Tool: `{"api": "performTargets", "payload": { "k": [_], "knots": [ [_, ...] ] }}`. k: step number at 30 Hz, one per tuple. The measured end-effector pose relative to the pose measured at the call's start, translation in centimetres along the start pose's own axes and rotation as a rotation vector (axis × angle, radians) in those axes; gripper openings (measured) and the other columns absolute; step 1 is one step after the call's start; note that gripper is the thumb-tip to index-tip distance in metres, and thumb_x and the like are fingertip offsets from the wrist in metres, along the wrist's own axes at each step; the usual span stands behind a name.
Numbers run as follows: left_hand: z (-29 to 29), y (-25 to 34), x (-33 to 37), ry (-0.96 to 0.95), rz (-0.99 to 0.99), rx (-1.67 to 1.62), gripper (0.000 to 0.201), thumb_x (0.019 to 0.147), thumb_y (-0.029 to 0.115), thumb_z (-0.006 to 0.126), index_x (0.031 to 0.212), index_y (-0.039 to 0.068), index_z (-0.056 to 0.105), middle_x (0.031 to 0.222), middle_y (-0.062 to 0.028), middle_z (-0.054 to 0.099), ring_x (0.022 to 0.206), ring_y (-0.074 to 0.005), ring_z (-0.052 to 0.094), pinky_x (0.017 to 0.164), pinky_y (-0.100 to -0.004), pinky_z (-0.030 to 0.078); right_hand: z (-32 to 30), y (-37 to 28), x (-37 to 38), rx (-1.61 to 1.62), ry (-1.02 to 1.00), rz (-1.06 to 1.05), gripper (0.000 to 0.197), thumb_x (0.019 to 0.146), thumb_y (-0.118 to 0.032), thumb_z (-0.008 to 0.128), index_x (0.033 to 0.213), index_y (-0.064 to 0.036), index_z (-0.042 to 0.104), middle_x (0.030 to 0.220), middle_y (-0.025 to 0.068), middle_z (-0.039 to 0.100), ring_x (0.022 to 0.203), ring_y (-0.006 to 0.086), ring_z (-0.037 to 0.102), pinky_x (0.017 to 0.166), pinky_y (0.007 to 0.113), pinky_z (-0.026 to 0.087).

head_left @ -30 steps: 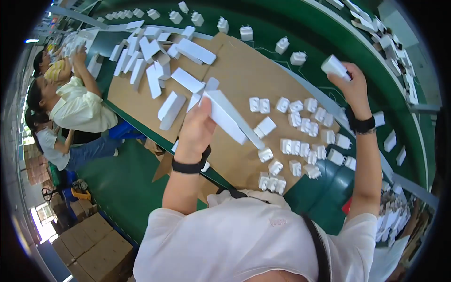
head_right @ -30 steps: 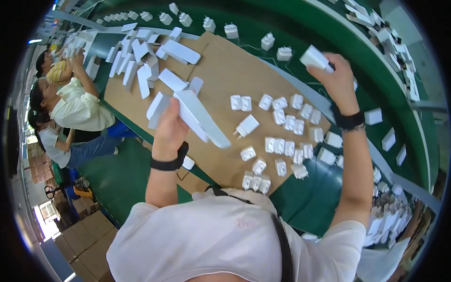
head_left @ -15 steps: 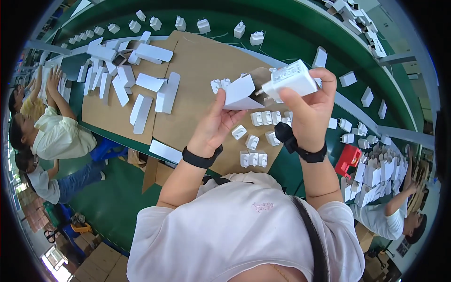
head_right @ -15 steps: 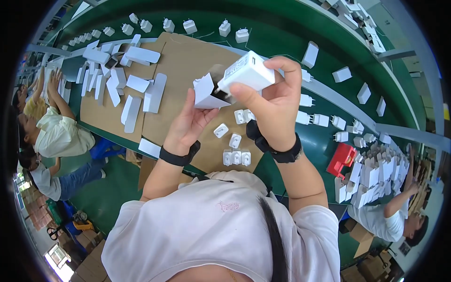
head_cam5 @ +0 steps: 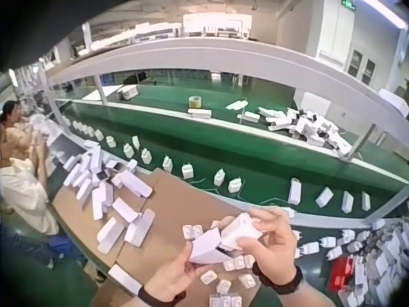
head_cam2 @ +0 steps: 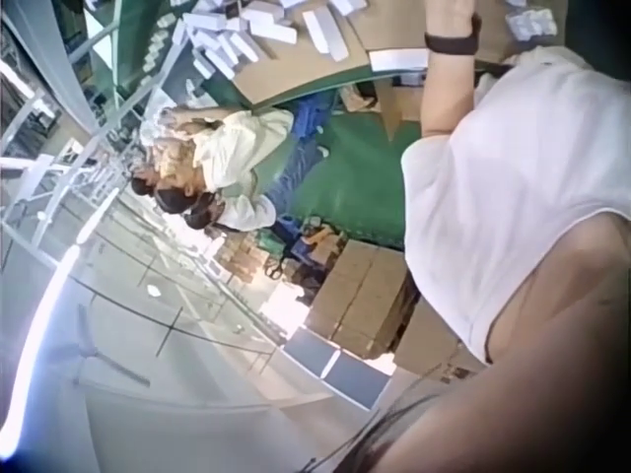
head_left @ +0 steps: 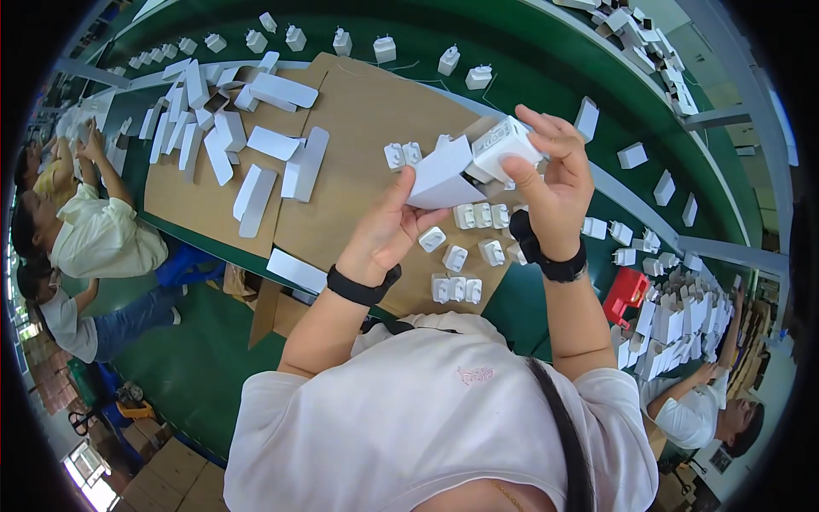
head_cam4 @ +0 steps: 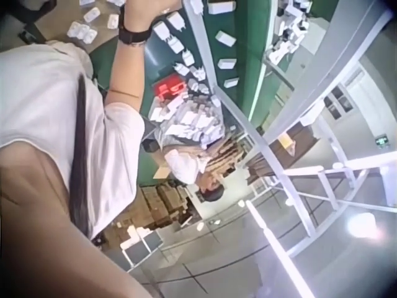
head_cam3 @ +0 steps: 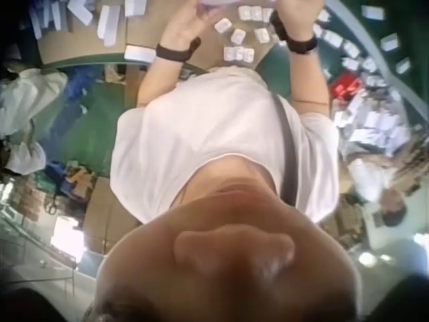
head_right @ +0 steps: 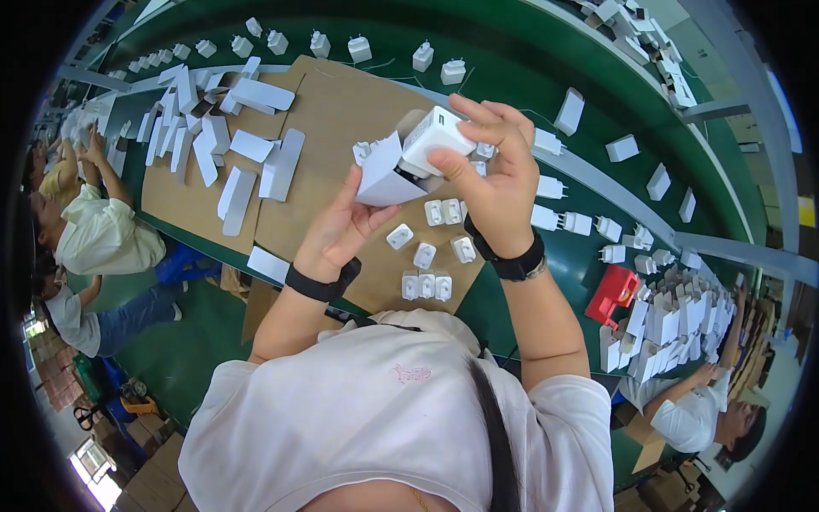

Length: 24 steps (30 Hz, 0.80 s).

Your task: Package power adapters into individual white boxes on an assembly line.

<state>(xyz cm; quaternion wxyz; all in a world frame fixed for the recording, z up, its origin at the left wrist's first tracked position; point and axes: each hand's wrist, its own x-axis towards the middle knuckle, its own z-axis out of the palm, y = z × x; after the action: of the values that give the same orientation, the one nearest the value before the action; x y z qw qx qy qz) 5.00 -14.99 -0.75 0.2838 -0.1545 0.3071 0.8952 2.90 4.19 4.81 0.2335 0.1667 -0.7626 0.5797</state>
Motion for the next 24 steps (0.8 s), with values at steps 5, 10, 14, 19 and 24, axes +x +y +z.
{"api": "performTargets", "payload": {
  "k": [5, 10, 14, 19, 24],
  "knots": [
    [0.4, 0.5, 0.7, -0.042, 0.130, 0.106, 0.047, 0.087, 0.039, 0.050, 0.116, 0.003, 0.044, 0.110, -0.0107, 0.051, 0.103, -0.0206, 0.053, 0.086, -0.0326, 0.049, 0.1, -0.2, -0.1, -0.308, 0.166, -0.110, 0.026, 0.068, -0.003, 0.073, 0.086, -0.0031, 0.055, 0.093, 0.0112, 0.059, 0.093, 0.0180, 0.052, 0.080, 0.029, 0.043],
    [-0.4, 0.6, 0.1, 0.036, 0.199, 0.189, 0.037, 0.088, 0.034, 0.051, 0.108, 0.003, 0.048, 0.105, -0.0098, 0.053, 0.099, -0.0182, 0.054, 0.079, -0.0308, 0.049, 1.0, -1.9, 0.3, 0.109, 0.115, 0.292, 0.024, 0.071, -0.001, 0.071, 0.087, -0.0016, 0.053, 0.099, 0.0121, 0.059, 0.085, 0.0157, 0.057, 0.074, 0.024, 0.046],
    [-0.7, 0.3, 0.0, 0.095, 0.445, 0.975, 0.053, 0.064, 0.030, 0.078, 0.102, 0.003, 0.053, 0.092, -0.0100, 0.058, 0.088, -0.0195, 0.056, 0.074, -0.0326, 0.046, 0.9, -1.5, 0.1, 0.092, 0.191, 0.188, 0.020, 0.074, 0.006, 0.065, 0.088, 0.0001, 0.053, 0.099, 0.0147, 0.059, 0.087, 0.0164, 0.056, 0.078, 0.028, 0.046],
    [0.8, 0.9, -0.9, 0.129, 1.006, 1.543, 0.063, 0.057, 0.030, 0.078, 0.106, 0.001, 0.051, 0.092, -0.0157, 0.057, 0.086, -0.0337, 0.050, 0.078, -0.0395, 0.043, -0.3, -2.9, -0.4, 0.115, 0.110, 0.314, 0.015, 0.079, -0.003, 0.063, 0.088, 0.0008, 0.052, 0.099, 0.0119, 0.059, 0.081, 0.0110, 0.055, 0.074, 0.023, 0.044],
    [1.4, 0.4, -1.4, 0.041, 1.073, 1.405, 0.063, 0.068, 0.020, 0.070, 0.120, -0.003, 0.041, 0.093, -0.0194, 0.057, 0.085, -0.0353, 0.052, 0.075, -0.0405, 0.044, 0.4, -3.3, -0.1, 0.144, 0.030, 0.243, 0.013, 0.078, 0.000, 0.063, 0.086, 0.0007, 0.052, 0.099, 0.0135, 0.059, 0.083, 0.0128, 0.056, 0.075, 0.024, 0.045]
  ]
}}
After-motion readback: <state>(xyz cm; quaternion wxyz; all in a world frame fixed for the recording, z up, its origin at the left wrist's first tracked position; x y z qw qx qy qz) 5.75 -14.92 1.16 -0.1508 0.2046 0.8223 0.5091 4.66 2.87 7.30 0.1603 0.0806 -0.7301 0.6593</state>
